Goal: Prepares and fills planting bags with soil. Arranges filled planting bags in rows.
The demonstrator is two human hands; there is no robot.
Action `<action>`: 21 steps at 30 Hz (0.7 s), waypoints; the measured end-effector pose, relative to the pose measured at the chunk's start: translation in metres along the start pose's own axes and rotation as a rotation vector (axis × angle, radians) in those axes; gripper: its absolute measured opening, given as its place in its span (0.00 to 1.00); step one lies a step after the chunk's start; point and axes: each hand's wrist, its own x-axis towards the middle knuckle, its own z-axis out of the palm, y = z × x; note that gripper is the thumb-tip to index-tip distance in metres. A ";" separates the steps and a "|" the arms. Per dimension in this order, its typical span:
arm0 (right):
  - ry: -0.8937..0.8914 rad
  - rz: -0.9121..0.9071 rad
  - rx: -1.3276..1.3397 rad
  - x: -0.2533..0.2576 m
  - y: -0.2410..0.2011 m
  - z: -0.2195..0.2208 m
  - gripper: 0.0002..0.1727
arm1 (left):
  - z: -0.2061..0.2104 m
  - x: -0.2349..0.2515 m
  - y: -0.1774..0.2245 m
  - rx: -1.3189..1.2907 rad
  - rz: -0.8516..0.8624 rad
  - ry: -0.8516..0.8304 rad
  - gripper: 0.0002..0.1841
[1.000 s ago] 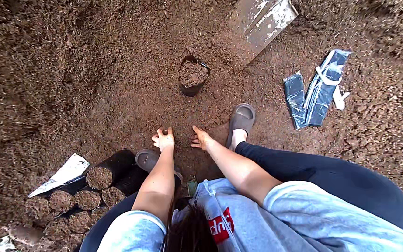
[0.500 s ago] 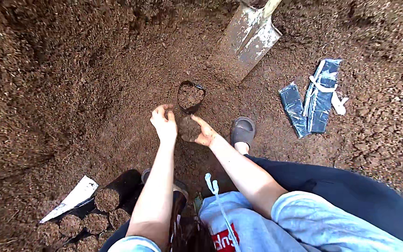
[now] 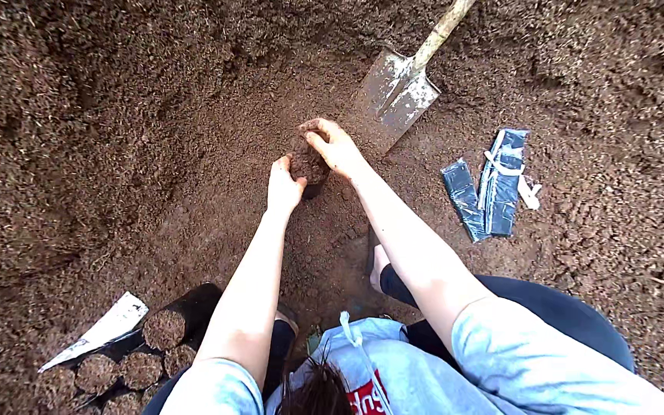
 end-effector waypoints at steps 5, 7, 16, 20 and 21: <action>-0.225 0.274 -0.628 0.019 0.026 -0.016 0.34 | -0.008 -0.013 -0.019 -0.079 -0.312 0.011 0.29; -0.392 0.316 -0.716 0.022 0.036 -0.010 0.37 | -0.006 -0.012 -0.026 0.002 -0.364 -0.178 0.35; -0.278 0.132 -0.731 0.018 0.009 -0.025 0.20 | -0.030 -0.003 0.019 0.132 -0.212 -0.110 0.25; -0.101 0.197 -0.542 -0.011 0.002 -0.023 0.20 | -0.033 -0.014 0.021 -0.018 -0.171 -0.018 0.20; -0.059 0.226 -0.472 -0.012 0.019 -0.013 0.21 | -0.025 -0.008 0.011 -0.011 -0.185 -0.031 0.21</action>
